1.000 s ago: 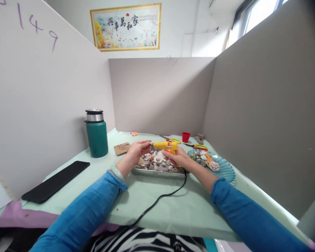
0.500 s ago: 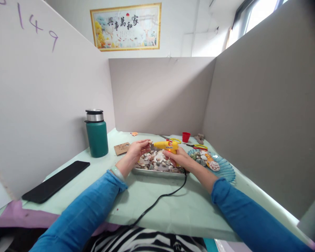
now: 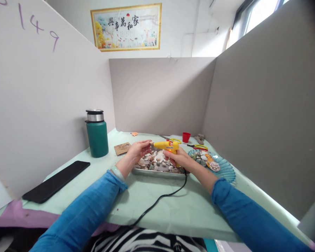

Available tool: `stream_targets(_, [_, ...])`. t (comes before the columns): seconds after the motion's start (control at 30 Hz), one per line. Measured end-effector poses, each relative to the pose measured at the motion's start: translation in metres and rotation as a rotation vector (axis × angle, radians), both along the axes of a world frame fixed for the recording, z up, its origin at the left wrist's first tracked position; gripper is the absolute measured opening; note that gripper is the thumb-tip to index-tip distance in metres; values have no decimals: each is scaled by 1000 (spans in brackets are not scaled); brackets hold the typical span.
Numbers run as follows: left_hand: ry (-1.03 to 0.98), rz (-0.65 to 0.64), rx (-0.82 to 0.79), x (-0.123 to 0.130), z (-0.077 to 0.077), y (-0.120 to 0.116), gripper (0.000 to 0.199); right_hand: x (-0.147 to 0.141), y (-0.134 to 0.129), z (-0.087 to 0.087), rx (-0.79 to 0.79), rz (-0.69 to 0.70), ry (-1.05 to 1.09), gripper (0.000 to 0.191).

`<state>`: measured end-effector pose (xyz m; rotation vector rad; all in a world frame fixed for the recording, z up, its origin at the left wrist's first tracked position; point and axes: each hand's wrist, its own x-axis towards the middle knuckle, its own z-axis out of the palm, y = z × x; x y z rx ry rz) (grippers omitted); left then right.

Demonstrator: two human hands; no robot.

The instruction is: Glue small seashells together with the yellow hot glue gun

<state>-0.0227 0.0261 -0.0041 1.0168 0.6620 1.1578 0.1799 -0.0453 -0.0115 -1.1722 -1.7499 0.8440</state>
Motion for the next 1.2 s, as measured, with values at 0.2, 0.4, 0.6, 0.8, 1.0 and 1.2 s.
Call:
stream_targets(0.2, [-5,-4,14,0,1,-1,16,1,0,0,14,47,-20,37])
stream_targets(0.4, [-14,9,-16,0,3,-4,13,2,1,-1,0,22,13,39])
stream_targets(0.6, [-29,9,-14,0,3,-4,13,2,0,-1,-5,37,14,39])
stream_targets(0.8, [-29,15,-6,0,2,-2,12,3,2,-3,-9,34,19,39])
stream_targets(1.0, [-32,12,15,-1,1,-2,12,3,2,-3,1,37,31,38])
stream_targets(1.2, [-43,5,3,0,2,-2,12,2,1,-2,-2,55,22,37])
